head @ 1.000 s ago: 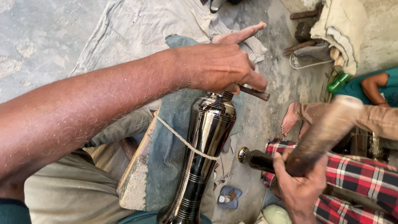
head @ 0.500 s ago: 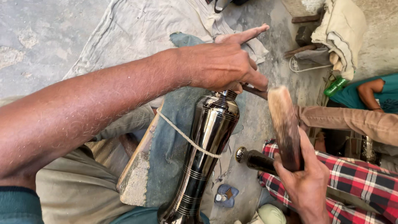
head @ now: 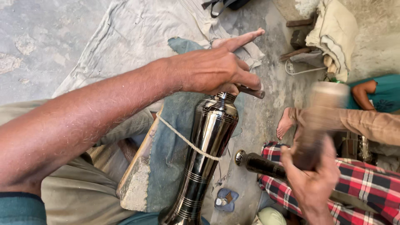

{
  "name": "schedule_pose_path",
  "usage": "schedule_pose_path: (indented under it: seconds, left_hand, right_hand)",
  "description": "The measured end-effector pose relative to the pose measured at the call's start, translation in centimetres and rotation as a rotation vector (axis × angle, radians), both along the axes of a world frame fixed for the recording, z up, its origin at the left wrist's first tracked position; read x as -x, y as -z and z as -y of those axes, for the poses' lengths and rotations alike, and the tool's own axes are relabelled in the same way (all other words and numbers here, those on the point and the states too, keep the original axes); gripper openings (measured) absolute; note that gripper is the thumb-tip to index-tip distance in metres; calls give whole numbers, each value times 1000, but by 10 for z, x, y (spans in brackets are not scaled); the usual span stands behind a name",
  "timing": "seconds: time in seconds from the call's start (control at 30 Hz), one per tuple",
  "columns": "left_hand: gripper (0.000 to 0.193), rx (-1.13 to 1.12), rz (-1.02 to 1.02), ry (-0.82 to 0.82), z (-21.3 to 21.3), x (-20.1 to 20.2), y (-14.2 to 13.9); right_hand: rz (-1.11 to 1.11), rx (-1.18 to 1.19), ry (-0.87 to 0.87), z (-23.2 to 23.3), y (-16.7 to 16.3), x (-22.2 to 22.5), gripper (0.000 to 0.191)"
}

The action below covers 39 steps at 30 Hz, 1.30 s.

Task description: The person sits on the floor and uses a wooden mallet to strike a metal chisel held against the rim of a silver vase. They repeatedly tap the chisel to create decorative grooves around the top edge of the vase.

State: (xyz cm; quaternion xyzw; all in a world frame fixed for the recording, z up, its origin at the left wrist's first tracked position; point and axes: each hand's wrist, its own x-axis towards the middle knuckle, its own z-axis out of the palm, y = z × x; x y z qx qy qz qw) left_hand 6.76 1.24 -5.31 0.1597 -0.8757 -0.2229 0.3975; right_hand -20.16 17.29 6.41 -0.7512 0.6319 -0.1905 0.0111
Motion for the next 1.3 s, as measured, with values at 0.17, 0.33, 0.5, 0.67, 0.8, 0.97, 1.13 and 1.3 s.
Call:
schedule_pose_path:
  seconds: [0.17,0.33,0.5,0.67,0.8,0.97,1.13,1.3]
  left_hand:
    - [47,-1,-43,-28,0,4,8]
    - [46,-58,-76,-44,-2,3,26]
    - [38,138,-203,-108,0,-1,34]
    - [35,-393,-164,-187,-29,-19,41]
    - [30,-421,-561,-312,-104,-58,73]
    - [12,-988,-562,-214,-225,-45,77]
    - [26,-1455,-1116,93,-296,14,79]
    - [21,-1282,-1090,236,-301,33,93]
  right_hand:
    - [-161,-51,-47,9,-13,-12,73]
    - [-260,-48,-146,9,-15,-15,67]
    - [193,-11,128,6,-5,7,43]
    - [-1,-344,87,-2,46,49,65]
    - [305,-667,530,-77,157,81,60]
    - [597,-499,518,-161,239,77,64]
    - [966,-682,151,-147,194,-2,81]
    - [1436,-953,89,-115,184,-60,90]
